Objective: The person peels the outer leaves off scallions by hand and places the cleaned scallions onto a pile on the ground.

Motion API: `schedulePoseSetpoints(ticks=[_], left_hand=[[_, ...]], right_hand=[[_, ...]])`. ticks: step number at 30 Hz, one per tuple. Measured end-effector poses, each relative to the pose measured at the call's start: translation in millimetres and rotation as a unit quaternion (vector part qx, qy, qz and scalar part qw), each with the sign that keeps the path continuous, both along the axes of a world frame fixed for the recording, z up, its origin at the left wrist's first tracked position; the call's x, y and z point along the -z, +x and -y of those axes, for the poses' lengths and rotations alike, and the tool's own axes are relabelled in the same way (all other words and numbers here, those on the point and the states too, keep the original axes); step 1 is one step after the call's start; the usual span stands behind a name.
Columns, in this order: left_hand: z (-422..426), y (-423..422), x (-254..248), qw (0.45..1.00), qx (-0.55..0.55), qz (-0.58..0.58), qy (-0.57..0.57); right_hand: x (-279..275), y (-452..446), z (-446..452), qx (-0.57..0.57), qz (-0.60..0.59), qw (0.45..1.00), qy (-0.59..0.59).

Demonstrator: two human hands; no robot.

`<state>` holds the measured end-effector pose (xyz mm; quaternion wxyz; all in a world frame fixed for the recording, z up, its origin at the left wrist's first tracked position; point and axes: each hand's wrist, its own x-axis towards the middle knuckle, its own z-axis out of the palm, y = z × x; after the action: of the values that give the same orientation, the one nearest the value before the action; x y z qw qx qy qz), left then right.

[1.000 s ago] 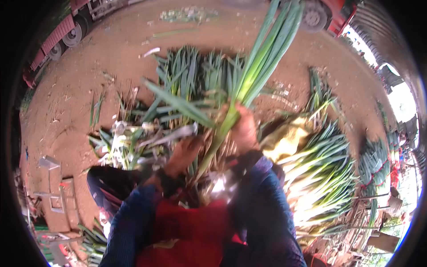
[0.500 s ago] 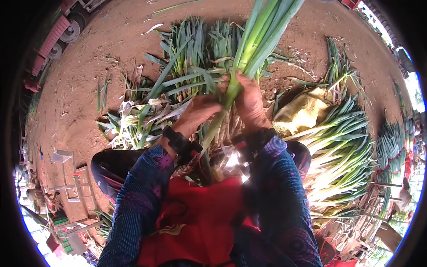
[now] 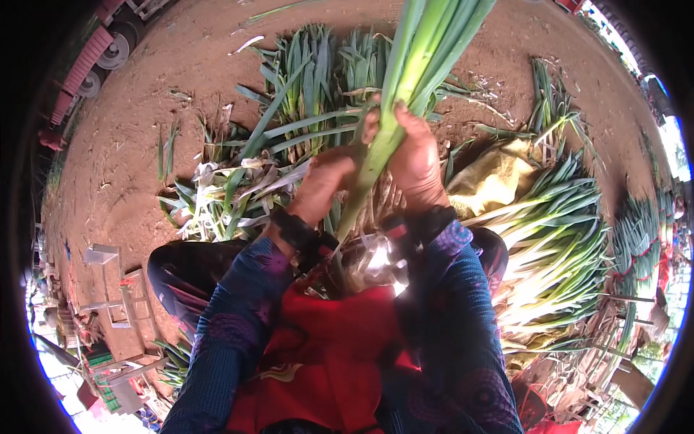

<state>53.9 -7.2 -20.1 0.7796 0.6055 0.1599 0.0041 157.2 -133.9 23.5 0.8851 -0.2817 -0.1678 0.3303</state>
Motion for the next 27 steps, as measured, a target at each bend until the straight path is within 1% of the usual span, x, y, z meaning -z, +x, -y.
schedulePoseSetpoints(ticks=[1, 2, 4, 6, 8, 11, 12, 14, 16, 17, 19, 20, 23, 24, 26, 27], left_hand=[[-1.0, -5.2, -11.8, 0.984, 0.017, 0.007, -0.175], [1.7, -6.6, -16.8, 0.968, 0.028, 0.027, -0.248], [18.8, -13.1, -34.5, 0.972, 0.051, 0.108, -0.204], [21.3, -13.2, -32.4, 0.966, 0.062, 0.103, -0.23], [14.3, -9.7, -8.1, 0.943, 0.062, 0.01, -0.326], [10.0, -9.9, 1.4, 0.96, 0.083, -0.028, -0.266], [9.1, -9.8, -0.1, 0.961, 0.093, -0.045, -0.257], [8.1, -10.4, -7.2, 0.961, 0.115, -0.078, -0.239], [8.2, -12.2, 9.5, 0.956, 0.102, -0.055, -0.268], [9.6, -12.9, 9.1, 0.957, 0.109, -0.054, -0.264], [13.8, -15.0, -5.6, 0.959, 0.134, -0.063, -0.24], [16.3, -16.2, -17.0, 0.961, 0.152, -0.072, -0.219], [20.5, -19.6, -29.6, 0.954, 0.196, -0.134, -0.182], [21.1, -19.8, -27.8, 0.954, 0.19, -0.133, -0.191], [21.8, -18.4, -20.4, 0.953, 0.179, -0.129, -0.207], [19.7, -18.1, -5.1, 0.976, 0.2, -0.001, -0.089]], right_hand=[[-1.7, 4.3, 2.3, -0.01, 0.007, 1.0, 0.023], [-0.1, 7.6, 4.2, -0.026, 0.004, 0.999, 0.043], [1.8, 8.1, 4.5, -0.024, -0.01, 0.998, 0.049], [1.0, 9.9, 4.3, -0.038, -0.019, 0.997, 0.068], [0.4, 11.1, 5.7, -0.066, -0.025, 0.993, 0.099], [0.7, 13.4, 7.1, -0.121, 0.002, 0.979, 0.163], [-0.2, 11.9, 5.7, -0.121, 0.0, 0.978, 0.173], [-3.4, 9.9, 4.4, -0.171, 0.004, 0.963, 0.21], [-7.7, 8.0, 4.3, -0.205, 0.018, 0.949, 0.24], [-11.0, 8.2, 4.8, -0.231, 0.027, 0.938, 0.259], [-16.8, 9.2, 6.0, -0.281, 0.046, 0.912, 0.294], [-21.4, 5.2, 7.4, -0.262, 0.038, 0.921, 0.286], [-27.3, 2.2, 7.3, -0.317, 0.07, 0.886, 0.331], [-28.0, 2.9, 4.8, -0.34, 0.107, 0.86, 0.364], [-31.5, 2.0, 7.1, -0.354, 0.128, 0.845, 0.38], [-34.0, 1.2, 7.8, -0.36, 0.139, 0.837, 0.387]])
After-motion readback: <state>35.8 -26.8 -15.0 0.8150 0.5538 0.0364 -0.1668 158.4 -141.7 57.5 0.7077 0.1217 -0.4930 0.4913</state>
